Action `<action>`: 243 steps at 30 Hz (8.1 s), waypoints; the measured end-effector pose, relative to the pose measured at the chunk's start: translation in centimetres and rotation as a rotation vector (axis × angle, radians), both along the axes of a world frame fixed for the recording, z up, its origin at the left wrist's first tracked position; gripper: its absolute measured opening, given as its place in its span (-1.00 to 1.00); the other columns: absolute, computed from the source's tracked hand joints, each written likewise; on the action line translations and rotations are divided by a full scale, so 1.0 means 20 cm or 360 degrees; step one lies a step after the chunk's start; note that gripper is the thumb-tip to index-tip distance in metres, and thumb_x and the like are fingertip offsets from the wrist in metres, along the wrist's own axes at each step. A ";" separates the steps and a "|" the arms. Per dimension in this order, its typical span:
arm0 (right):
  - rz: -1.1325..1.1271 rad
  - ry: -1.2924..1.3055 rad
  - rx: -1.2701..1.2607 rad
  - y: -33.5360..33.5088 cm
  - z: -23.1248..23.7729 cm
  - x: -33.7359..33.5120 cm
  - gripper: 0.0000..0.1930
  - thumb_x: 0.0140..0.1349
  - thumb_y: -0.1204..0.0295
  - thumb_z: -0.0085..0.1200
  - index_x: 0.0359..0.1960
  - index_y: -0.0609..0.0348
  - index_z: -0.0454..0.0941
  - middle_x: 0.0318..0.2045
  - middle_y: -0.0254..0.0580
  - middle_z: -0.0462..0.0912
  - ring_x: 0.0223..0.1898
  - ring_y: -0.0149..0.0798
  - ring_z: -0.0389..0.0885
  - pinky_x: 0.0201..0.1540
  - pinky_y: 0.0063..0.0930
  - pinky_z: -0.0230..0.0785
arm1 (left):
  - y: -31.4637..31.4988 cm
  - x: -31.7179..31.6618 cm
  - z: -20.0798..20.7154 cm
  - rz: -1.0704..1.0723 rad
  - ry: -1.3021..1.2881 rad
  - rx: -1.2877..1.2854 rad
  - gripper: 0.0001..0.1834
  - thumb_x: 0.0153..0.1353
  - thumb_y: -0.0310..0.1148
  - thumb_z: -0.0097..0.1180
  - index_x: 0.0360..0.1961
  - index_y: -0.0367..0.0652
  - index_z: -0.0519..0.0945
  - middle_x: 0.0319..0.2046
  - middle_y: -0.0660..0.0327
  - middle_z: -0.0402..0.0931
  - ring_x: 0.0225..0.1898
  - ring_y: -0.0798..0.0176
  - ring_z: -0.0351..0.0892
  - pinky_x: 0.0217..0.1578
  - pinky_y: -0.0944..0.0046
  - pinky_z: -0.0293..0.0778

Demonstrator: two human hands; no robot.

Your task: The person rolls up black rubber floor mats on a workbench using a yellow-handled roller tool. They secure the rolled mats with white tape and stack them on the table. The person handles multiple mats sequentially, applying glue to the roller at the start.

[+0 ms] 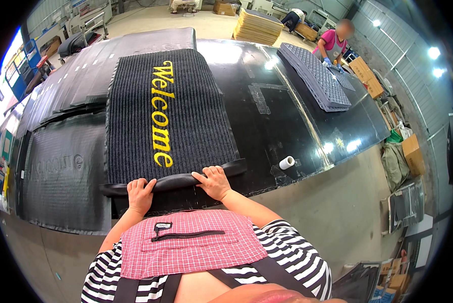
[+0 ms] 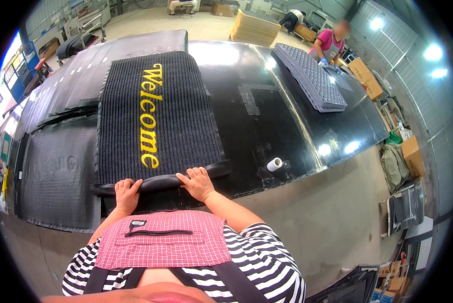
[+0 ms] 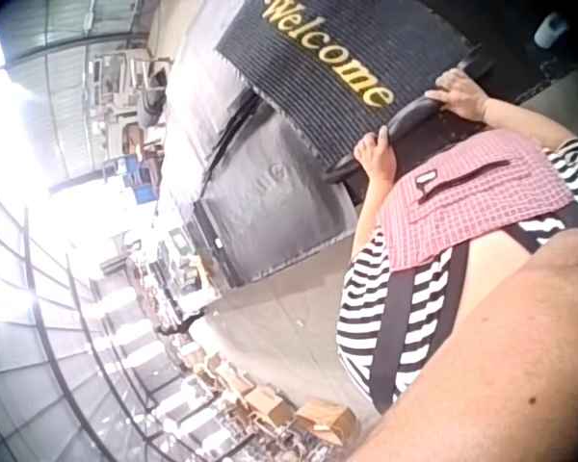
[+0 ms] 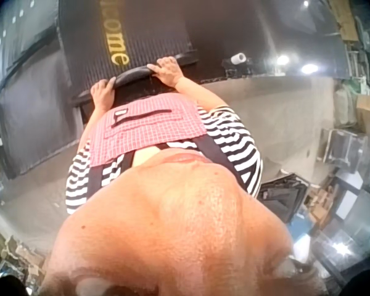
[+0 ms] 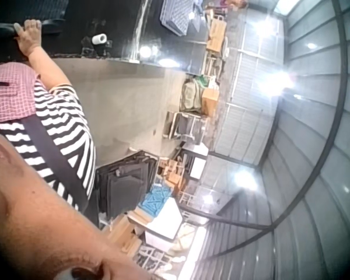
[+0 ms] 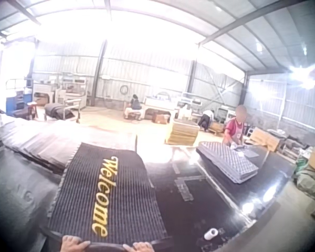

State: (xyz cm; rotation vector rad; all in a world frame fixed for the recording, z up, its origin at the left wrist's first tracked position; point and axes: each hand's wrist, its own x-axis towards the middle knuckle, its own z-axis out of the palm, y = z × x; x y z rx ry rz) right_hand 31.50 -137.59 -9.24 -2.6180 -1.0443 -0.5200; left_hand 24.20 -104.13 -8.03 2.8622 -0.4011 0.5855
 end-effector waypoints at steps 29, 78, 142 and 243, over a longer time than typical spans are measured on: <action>-0.0086 0.0188 0.0032 0.10 0.23 -0.08 -0.25 0.02 0.35 0.45 0.33 0.01 0.49 0.07 -0.17 0.50 0.13 -0.11 0.51 0.22 -0.08 0.23 | -0.02 -0.07 0.09 0.0012 -0.0019 -0.0007 -0.18 -0.08 -0.49 0.35 0.34 0.04 0.51 0.15 0.16 0.48 0.20 0.05 0.46 0.22 -0.04 0.23; 0.0730 0.0574 0.1829 0.80 0.77 0.31 -0.53 0.45 0.42 0.12 0.33 0.27 0.36 0.23 0.04 0.51 0.23 -0.02 0.50 0.29 -0.08 0.35 | -1.49 0.77 1.66 -0.1355 0.0542 -0.0061 -0.71 0.16 -0.47 0.16 -0.07 -0.23 0.70 -0.20 -0.03 0.72 -0.07 -0.07 0.73 -0.13 -0.01 0.63; -0.0073 0.0030 0.0054 -0.47 0.04 -0.35 -0.41 0.08 0.26 0.42 0.20 0.06 0.62 0.01 -0.30 0.56 0.09 -0.15 0.49 0.16 -0.17 0.33 | -0.56 -0.08 0.03 -0.0517 0.0081 0.0024 -0.39 0.04 -0.22 0.47 0.16 -0.09 0.64 -0.04 0.30 0.52 0.06 0.19 0.51 0.13 0.10 0.38; -0.0771 0.0725 -0.0272 -0.82 0.22 -0.06 -0.38 0.27 -0.22 0.19 -0.52 0.18 0.66 -0.42 -0.03 0.70 -0.25 0.11 0.67 -0.19 0.00 0.48 | -0.34 0.12 0.24 0.0324 0.0816 0.0232 -0.31 0.35 0.37 0.03 -0.21 -0.09 0.78 -0.08 0.03 0.64 0.04 0.02 0.61 0.15 0.01 0.46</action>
